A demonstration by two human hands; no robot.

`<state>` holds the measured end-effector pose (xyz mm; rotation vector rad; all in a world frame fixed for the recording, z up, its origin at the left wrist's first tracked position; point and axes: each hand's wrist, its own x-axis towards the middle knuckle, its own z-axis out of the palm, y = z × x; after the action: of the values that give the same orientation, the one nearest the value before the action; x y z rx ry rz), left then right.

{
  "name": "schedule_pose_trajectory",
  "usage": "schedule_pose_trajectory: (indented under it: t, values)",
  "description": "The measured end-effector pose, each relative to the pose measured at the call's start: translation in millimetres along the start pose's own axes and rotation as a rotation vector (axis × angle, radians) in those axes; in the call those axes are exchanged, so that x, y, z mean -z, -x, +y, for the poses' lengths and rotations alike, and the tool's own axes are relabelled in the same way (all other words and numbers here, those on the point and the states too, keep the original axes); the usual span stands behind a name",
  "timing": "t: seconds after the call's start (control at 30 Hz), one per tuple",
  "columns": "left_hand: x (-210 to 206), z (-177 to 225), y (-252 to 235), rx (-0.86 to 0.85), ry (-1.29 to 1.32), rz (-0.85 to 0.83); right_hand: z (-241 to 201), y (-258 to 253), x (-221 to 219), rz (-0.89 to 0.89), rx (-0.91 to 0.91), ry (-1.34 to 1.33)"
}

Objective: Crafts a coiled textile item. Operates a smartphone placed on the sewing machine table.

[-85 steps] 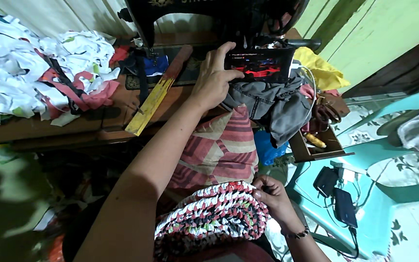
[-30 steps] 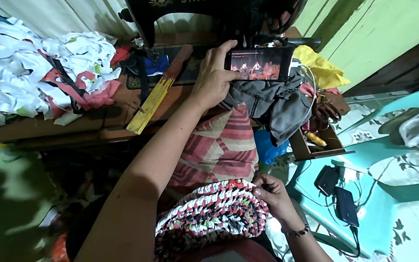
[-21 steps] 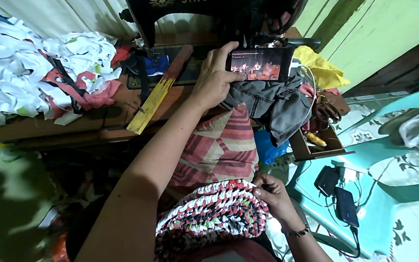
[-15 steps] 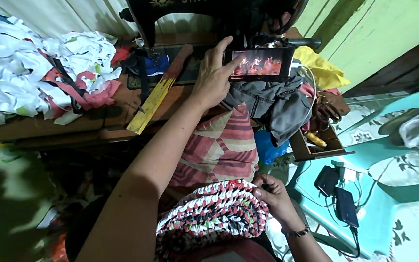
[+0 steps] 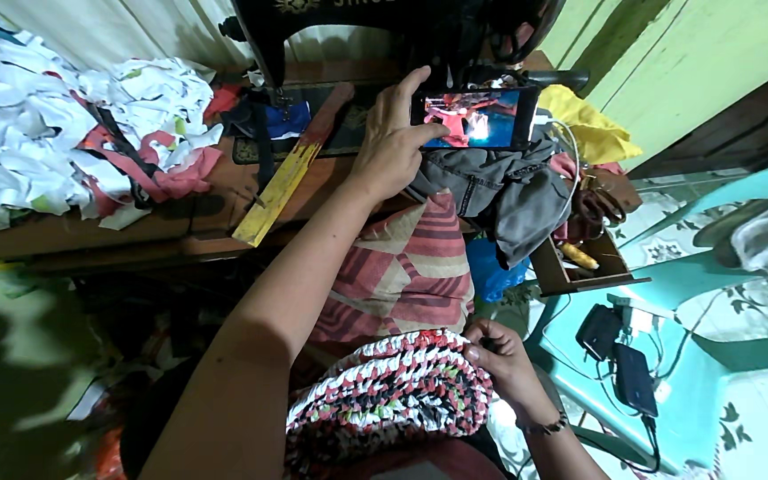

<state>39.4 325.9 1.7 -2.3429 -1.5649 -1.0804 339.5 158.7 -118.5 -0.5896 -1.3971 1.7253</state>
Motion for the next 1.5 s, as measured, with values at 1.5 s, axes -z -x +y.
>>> schedule_pose_trajectory:
  t: [1.5]
  values:
    - [3.0,0.1,-1.0,-0.004,0.031,-0.018,0.0,0.1,-0.4,0.001,0.003,0.004]
